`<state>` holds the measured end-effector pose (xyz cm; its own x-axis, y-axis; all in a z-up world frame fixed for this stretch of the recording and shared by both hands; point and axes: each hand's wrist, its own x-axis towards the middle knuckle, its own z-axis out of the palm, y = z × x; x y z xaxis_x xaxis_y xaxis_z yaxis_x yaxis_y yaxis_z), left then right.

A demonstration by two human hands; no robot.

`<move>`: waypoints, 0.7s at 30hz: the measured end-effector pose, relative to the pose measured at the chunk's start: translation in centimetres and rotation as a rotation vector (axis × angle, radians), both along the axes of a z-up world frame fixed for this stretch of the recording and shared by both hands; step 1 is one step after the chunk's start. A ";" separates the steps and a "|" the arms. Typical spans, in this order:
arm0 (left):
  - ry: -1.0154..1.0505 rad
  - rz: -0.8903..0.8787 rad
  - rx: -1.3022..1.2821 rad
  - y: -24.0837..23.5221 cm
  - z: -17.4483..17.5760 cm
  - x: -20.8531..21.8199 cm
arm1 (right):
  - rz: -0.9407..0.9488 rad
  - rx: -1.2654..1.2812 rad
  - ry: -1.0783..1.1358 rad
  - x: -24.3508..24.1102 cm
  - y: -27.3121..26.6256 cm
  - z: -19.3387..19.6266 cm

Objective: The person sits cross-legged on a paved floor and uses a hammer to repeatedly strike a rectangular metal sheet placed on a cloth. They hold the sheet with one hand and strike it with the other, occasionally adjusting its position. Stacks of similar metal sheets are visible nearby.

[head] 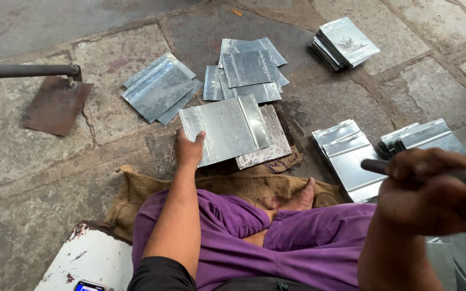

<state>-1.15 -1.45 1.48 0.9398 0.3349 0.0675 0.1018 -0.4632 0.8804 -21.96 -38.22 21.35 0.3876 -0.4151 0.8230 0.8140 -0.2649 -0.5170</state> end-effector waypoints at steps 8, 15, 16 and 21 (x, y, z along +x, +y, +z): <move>0.063 -0.004 -0.065 -0.2 0.8 -0.4 | -0.094 -0.395 0.945 4.0 6.8 -11.7; 0.043 -0.045 -0.093 -0.3 0.7 -0.6 | 0.012 -0.112 0.515 2.8 1.4 -4.5; 0.047 -0.043 -0.080 -0.3 0.7 -0.6 | 0.071 -0.072 0.391 2.0 0.3 -2.9; 0.024 -0.040 -0.055 -0.3 0.6 -0.3 | 0.256 0.104 -0.110 0.5 -2.4 -2.9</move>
